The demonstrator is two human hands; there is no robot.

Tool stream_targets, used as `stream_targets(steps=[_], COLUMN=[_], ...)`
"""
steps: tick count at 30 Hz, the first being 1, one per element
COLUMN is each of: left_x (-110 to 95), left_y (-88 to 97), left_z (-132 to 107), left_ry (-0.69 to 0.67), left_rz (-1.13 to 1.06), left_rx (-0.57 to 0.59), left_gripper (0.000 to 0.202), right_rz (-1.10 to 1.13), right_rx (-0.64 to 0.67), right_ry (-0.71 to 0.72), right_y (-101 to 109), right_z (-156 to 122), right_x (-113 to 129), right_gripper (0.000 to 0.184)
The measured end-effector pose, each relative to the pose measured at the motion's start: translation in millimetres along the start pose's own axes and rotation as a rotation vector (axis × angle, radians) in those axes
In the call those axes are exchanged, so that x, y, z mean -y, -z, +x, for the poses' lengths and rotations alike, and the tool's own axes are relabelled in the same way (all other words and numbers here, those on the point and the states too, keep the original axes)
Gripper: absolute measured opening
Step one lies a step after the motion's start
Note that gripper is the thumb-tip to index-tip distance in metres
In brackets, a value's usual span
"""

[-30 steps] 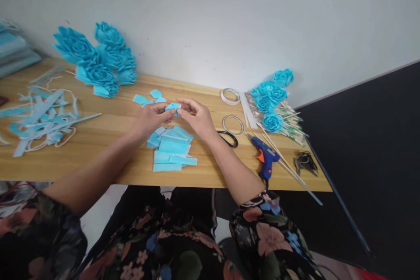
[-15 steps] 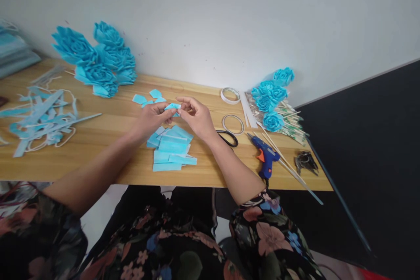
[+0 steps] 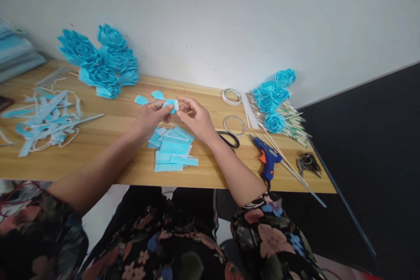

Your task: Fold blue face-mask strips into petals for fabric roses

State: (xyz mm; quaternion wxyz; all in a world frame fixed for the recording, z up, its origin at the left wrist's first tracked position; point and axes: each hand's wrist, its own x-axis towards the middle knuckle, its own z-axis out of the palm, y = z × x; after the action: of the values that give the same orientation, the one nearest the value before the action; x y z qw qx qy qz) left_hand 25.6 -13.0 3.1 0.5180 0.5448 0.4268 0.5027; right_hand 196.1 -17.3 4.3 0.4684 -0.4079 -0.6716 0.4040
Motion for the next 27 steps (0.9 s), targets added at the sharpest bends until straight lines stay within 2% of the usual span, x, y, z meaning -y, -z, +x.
stream_targets(steps=[16, 23, 27], left_x=[-1.5, -3.1, -0.1], left_y=[0.1, 0.3, 0.8], left_z=[-2.1, -2.8, -2.7], left_ry=[-0.016, -0.026, -0.098], left_rz=[0.072, 0.129, 0.237], left_rx=[0.041, 0.048, 0.033], left_gripper=[0.033, 0.033, 0.033], right_rz=[-0.001, 0.085, 0.054], right_rx=[-0.040, -0.048, -0.067], right_ry=[-0.038, -0.095, -0.122], right_y=[0.0, -1.4, -1.9], right_z=[0.7, 0.3, 0.2], right_x=[-4.1, -7.0, -4.1], right_gripper=[0.035, 0.022, 0.018])
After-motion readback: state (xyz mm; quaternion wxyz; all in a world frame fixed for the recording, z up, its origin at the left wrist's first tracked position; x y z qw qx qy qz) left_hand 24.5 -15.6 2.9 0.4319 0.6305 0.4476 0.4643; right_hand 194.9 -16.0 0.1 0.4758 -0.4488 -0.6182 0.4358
